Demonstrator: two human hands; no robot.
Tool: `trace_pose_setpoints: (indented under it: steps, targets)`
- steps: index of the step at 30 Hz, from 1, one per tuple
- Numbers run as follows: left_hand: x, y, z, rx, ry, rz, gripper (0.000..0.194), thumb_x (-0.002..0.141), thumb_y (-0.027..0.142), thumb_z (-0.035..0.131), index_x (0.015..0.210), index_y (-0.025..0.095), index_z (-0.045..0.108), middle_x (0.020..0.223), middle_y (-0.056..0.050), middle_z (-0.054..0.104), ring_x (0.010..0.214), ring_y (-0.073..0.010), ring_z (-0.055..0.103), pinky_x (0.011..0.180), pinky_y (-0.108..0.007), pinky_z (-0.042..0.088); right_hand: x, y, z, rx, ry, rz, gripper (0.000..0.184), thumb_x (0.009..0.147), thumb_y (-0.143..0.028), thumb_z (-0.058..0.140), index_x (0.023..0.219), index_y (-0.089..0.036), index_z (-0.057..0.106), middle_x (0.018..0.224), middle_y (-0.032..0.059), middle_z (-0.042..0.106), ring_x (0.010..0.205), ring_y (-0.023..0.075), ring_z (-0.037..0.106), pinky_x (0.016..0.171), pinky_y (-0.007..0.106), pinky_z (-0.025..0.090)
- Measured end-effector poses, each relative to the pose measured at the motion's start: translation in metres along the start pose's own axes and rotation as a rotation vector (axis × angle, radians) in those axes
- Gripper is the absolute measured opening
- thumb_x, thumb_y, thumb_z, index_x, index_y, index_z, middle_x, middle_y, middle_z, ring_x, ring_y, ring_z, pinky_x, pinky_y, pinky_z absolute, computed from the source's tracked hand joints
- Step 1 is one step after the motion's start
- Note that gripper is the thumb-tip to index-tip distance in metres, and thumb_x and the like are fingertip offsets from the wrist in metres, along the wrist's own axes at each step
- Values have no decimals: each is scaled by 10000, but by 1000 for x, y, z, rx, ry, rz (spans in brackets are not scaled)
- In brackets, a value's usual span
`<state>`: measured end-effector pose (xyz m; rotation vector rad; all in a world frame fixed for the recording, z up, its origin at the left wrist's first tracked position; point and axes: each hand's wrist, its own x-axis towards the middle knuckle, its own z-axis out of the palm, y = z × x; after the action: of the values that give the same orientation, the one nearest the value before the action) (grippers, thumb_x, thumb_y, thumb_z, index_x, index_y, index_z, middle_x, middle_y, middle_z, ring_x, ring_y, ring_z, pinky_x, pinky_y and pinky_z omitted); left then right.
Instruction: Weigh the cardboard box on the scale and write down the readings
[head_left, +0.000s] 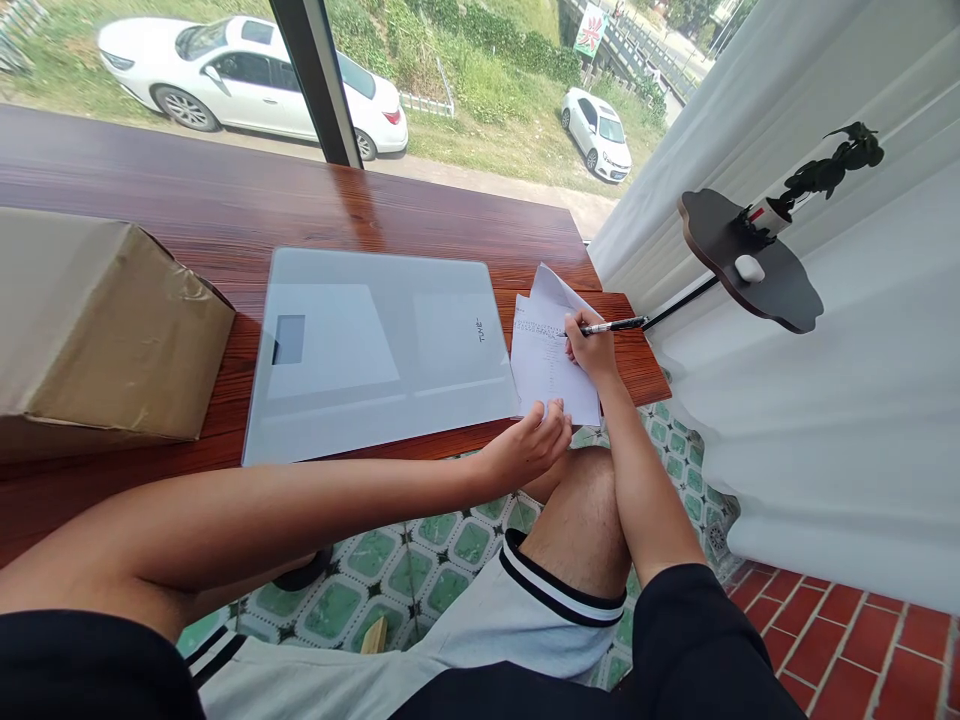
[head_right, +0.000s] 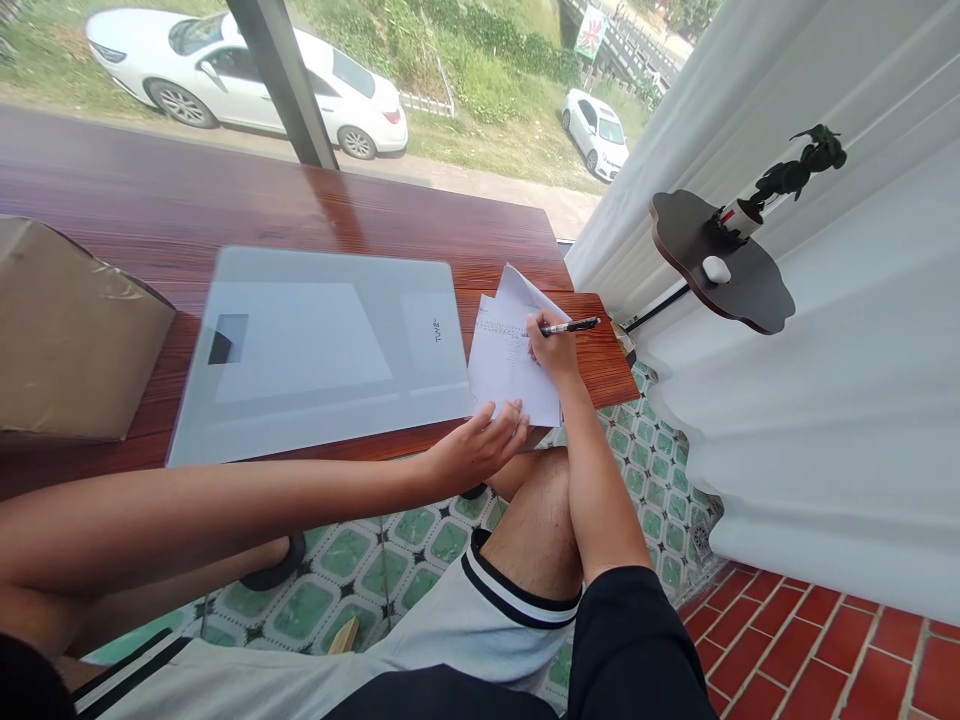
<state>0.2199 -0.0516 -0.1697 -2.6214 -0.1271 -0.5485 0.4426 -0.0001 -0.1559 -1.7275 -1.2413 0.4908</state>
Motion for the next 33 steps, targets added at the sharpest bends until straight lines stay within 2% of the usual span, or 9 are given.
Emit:
trace_pose_setpoints:
  steps: [5,11,18,26,33]
  targets:
    - [1,0,-1,-2,1,-1,407,1010,146,366,1313,53,621,1316,-225,661,1202,-257,623,977,-387,466,0,0,0,-16,-1,6,383,927,-491,553,673,-233,429,459,-66,517,356,87,458,392,212,395]
    - [0,-2,-3,-42,25,-13,389,1000,144,402,1298,30,626,1305,-245,659,1201,-270,622,974,-392,462,0,-4,0,-20,-10,3,371,925,-457,551,661,-235,415,458,-61,511,357,90,455,381,215,376]
    - [1,-2,-4,-70,-24,-8,399,1010,149,391,1324,38,610,1327,-243,648,1225,-264,606,976,-383,451,0,-4,0,-29,-15,5,391,920,-471,565,643,-233,428,458,-54,517,363,89,451,387,219,383]
    - [0,-2,-2,-45,-9,-5,397,1010,152,389,1320,40,610,1327,-236,649,1220,-271,608,983,-397,440,-2,-4,0,7,12,12,413,922,-522,550,659,-237,406,457,-54,510,344,95,449,342,220,355]
    - [0,-1,-2,-24,19,-6,391,1006,146,389,1299,36,623,1304,-237,662,1206,-274,618,968,-394,452,-2,-7,1,-12,7,19,374,915,-458,568,663,-237,400,456,-60,507,353,93,454,365,217,371]
